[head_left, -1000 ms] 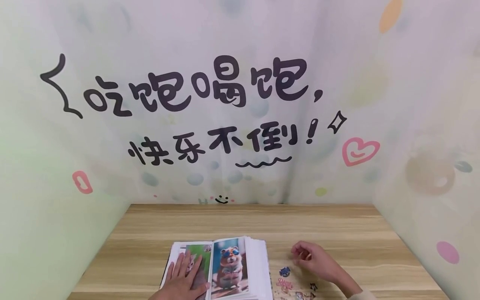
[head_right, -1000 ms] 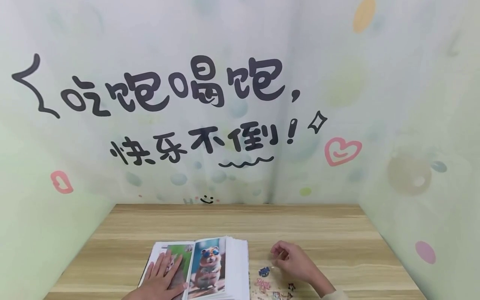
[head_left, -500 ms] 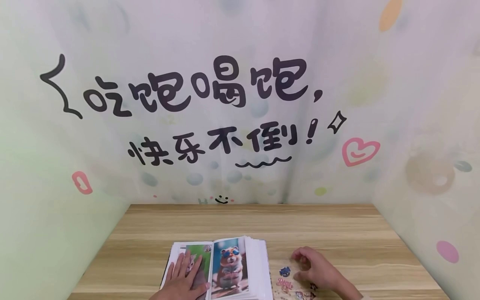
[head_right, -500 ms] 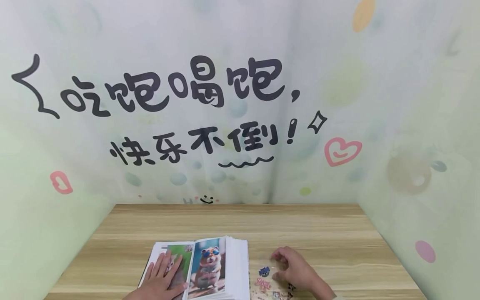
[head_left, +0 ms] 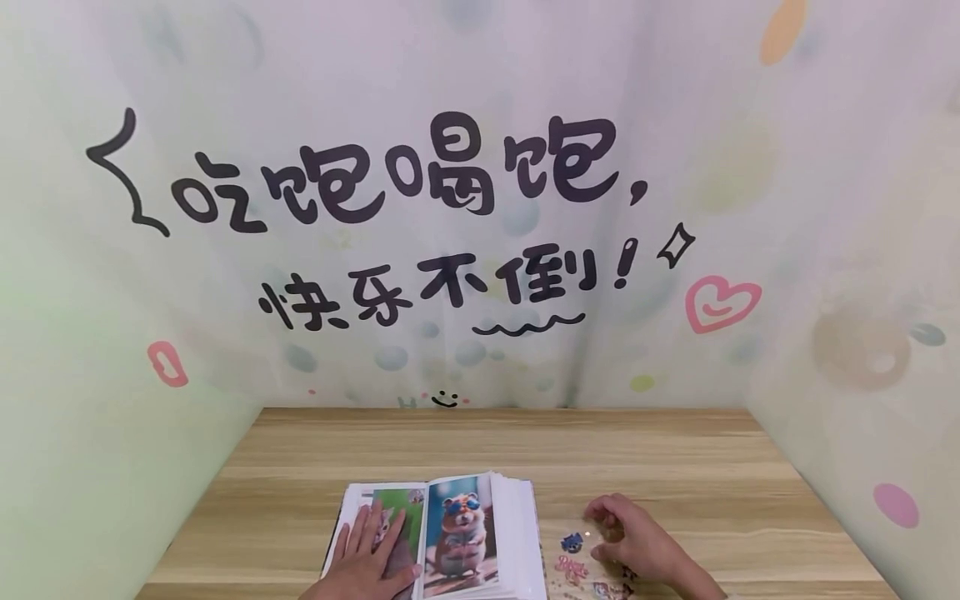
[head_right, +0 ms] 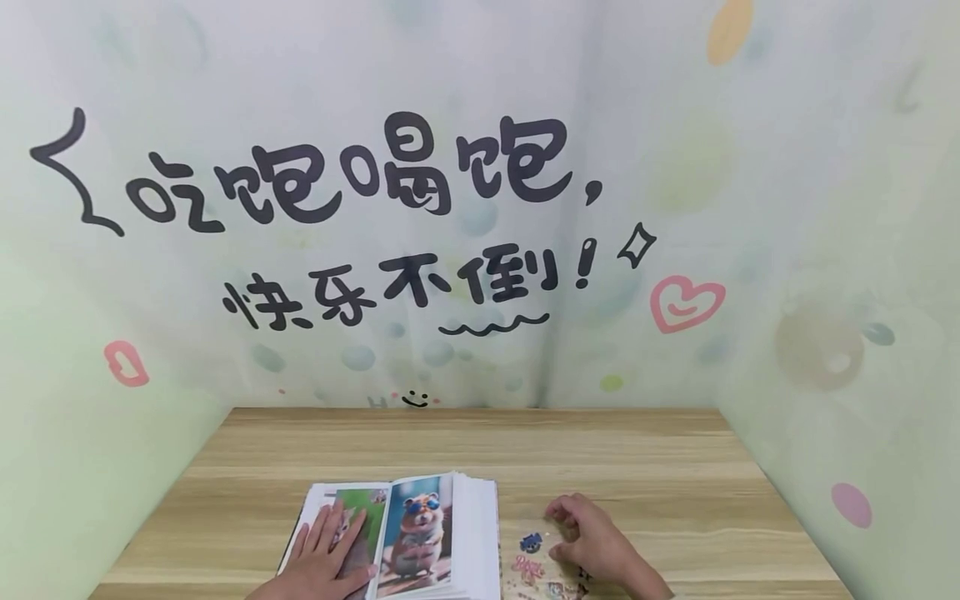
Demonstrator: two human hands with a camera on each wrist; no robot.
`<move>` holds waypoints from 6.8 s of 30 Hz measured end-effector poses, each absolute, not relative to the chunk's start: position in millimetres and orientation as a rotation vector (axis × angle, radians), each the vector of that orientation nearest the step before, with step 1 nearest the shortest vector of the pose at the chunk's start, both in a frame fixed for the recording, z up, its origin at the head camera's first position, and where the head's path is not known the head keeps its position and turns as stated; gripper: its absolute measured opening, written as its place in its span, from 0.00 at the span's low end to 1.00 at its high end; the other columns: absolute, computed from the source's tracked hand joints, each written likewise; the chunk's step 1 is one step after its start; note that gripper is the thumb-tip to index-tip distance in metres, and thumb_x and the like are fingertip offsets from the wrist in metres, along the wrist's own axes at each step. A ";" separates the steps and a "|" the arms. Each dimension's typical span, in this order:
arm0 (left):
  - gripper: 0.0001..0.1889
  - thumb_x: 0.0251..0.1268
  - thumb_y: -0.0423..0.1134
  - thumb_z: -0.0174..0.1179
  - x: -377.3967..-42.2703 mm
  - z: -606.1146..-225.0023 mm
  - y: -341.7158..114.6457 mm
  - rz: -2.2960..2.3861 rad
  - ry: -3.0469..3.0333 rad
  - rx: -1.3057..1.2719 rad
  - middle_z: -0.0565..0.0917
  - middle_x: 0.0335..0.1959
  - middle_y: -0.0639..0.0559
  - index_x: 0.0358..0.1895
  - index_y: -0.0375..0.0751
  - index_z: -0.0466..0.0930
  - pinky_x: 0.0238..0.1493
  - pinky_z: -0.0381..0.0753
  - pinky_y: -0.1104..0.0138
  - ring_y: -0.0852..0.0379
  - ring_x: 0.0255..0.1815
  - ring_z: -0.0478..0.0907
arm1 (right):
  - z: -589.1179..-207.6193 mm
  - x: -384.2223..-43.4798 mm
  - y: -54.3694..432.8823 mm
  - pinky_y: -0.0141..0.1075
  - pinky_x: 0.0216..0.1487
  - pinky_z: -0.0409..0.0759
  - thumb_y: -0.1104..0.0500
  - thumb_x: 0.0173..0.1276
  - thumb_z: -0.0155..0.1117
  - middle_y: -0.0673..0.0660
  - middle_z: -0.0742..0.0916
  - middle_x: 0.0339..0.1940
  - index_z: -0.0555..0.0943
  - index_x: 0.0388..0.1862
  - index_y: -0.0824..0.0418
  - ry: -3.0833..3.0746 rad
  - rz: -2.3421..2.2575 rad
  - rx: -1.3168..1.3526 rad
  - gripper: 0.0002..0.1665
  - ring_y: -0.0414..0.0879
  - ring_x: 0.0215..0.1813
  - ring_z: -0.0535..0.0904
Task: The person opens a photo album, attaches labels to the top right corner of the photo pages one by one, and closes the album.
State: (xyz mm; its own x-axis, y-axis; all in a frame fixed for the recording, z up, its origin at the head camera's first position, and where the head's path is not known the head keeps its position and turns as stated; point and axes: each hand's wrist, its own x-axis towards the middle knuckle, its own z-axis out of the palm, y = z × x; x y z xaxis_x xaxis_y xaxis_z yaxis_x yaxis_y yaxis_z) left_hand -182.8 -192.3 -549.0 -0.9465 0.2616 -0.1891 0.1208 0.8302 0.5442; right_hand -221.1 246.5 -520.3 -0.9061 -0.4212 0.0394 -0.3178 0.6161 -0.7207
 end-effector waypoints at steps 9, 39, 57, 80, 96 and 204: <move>0.49 0.63 0.70 0.53 -184.9 -555.3 -194.1 0.804 2.752 0.310 0.40 0.80 0.32 0.77 0.39 0.56 0.72 0.29 0.35 0.30 0.79 0.31 | -520.2 -220.3 247.1 0.31 0.42 0.75 0.60 0.53 0.78 0.50 0.80 0.41 0.80 0.50 0.59 2.707 -1.159 -0.573 0.26 0.40 0.42 0.72; 0.42 0.63 0.57 0.64 -182.8 -516.9 -180.7 0.900 2.777 0.265 0.49 0.74 0.19 0.71 0.31 0.64 0.67 0.35 0.27 0.20 0.75 0.39 | -507.4 -224.9 257.7 0.30 0.32 0.78 0.76 0.62 0.60 0.54 0.80 0.36 0.76 0.52 0.63 2.706 -1.355 -0.788 0.20 0.36 0.33 0.76; 0.31 0.68 0.50 0.62 -186.0 -493.9 -159.9 1.189 2.813 0.308 0.61 0.72 0.27 0.69 0.40 0.70 0.63 0.61 0.32 0.27 0.73 0.54 | -469.8 -227.5 263.0 0.41 0.36 0.85 0.77 0.67 0.55 0.71 0.79 0.37 0.70 0.60 0.69 2.384 -1.666 -0.984 0.22 0.54 0.33 0.82; 0.17 0.72 0.39 0.58 -186.4 -477.7 -102.8 1.741 2.520 0.574 0.83 0.53 0.41 0.59 0.34 0.76 0.57 0.80 0.61 0.42 0.56 0.80 | -437.4 -216.2 240.4 0.38 0.39 0.85 0.73 0.71 0.55 0.64 0.81 0.40 0.70 0.62 0.72 2.156 -1.762 -1.059 0.21 0.44 0.37 0.82; 0.14 0.72 0.39 0.58 -180.8 -463.0 -59.2 1.886 2.332 0.630 0.83 0.48 0.45 0.56 0.40 0.77 0.52 0.80 0.71 0.56 0.50 0.81 | -433.8 -215.5 221.6 0.40 0.42 0.85 0.74 0.70 0.55 0.56 0.82 0.42 0.68 0.63 0.75 1.970 -1.824 -1.134 0.23 0.39 0.41 0.82; 0.20 0.64 0.28 0.64 -181.4 -472.0 -27.4 2.186 2.039 0.345 0.87 0.38 0.41 0.58 0.38 0.73 0.35 0.85 0.67 0.55 0.32 0.85 | -456.3 -190.8 181.0 0.31 0.33 0.75 0.64 0.65 0.69 0.47 0.86 0.29 0.82 0.39 0.52 2.783 -1.757 -0.826 0.08 0.37 0.32 0.78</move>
